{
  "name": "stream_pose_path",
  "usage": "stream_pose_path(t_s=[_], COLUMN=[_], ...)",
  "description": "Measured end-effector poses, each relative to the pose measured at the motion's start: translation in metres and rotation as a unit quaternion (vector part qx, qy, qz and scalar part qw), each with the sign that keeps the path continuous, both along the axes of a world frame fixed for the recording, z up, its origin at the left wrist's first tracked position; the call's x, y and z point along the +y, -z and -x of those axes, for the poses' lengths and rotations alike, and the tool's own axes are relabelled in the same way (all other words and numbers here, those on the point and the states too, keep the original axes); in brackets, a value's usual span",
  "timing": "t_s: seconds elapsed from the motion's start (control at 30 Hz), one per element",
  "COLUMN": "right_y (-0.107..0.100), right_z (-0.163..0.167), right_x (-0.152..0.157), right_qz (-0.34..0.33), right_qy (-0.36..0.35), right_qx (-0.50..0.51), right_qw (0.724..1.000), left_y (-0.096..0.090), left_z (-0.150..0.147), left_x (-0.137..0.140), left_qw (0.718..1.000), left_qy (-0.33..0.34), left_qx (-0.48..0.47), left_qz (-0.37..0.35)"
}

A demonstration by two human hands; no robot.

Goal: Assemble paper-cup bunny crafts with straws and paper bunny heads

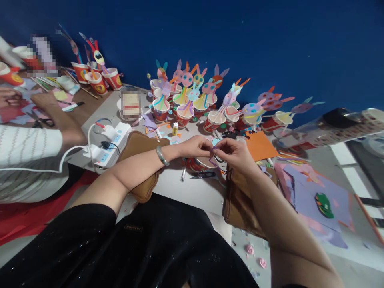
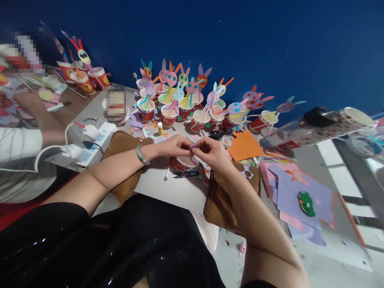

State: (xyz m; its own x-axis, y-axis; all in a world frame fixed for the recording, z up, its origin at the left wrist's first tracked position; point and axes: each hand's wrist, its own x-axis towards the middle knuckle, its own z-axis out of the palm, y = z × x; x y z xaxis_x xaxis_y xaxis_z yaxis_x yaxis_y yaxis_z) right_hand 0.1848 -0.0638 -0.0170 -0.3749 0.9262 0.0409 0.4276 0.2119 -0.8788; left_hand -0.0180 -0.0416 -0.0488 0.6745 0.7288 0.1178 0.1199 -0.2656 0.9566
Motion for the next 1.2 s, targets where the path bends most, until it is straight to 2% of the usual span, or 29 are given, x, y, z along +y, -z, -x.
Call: stream_pose_path(t_s=[0.3,0.5,0.6,0.73,0.8,0.87,0.93,0.97,1.07,1.2], right_y=[0.007,0.017,0.014,-0.001,-0.007,-0.009,-0.004,0.0,0.014,0.025], right_z=[0.01,0.02,0.016,-0.014,-0.039,-0.065,-0.087,-0.095,-0.108,-0.108], right_x=[0.0,-0.003,-0.005,-0.003,0.001,0.006,0.011,0.013,0.016,0.019], right_qz=[-0.027,-0.056,-0.039,0.021,-0.008,-0.06,-0.064,-0.043,0.002,0.018], right_qy=[0.041,0.076,0.07,0.047,0.113,0.204,0.263,0.271,0.266,0.262], right_qx=[0.022,0.016,0.024,0.024,0.011,-0.03,-0.084,-0.125,-0.191,-0.27], right_qw=[0.999,0.995,0.996,0.998,0.994,0.977,0.959,0.953,0.945,0.926], left_y=[0.006,0.008,0.004,0.0,-0.001,-0.001,-0.002,-0.002,-0.003,-0.005], left_z=[-0.002,-0.002,0.0,0.001,0.001,0.001,0.0,0.0,0.0,0.0], left_x=[0.001,0.001,0.001,0.0,-0.001,-0.001,0.0,0.0,-0.001,-0.002], left_qw=[0.999,0.999,0.999,0.999,1.0,1.0,0.999,0.999,0.999,0.999], left_qy=[-0.02,-0.03,-0.032,-0.032,-0.025,-0.023,-0.024,-0.025,-0.027,-0.025], left_qx=[0.009,0.014,0.018,0.01,0.006,0.011,0.02,0.022,0.026,0.03], left_qz=[-0.024,0.0,0.011,0.002,-0.003,-0.01,-0.018,-0.021,-0.026,-0.029])
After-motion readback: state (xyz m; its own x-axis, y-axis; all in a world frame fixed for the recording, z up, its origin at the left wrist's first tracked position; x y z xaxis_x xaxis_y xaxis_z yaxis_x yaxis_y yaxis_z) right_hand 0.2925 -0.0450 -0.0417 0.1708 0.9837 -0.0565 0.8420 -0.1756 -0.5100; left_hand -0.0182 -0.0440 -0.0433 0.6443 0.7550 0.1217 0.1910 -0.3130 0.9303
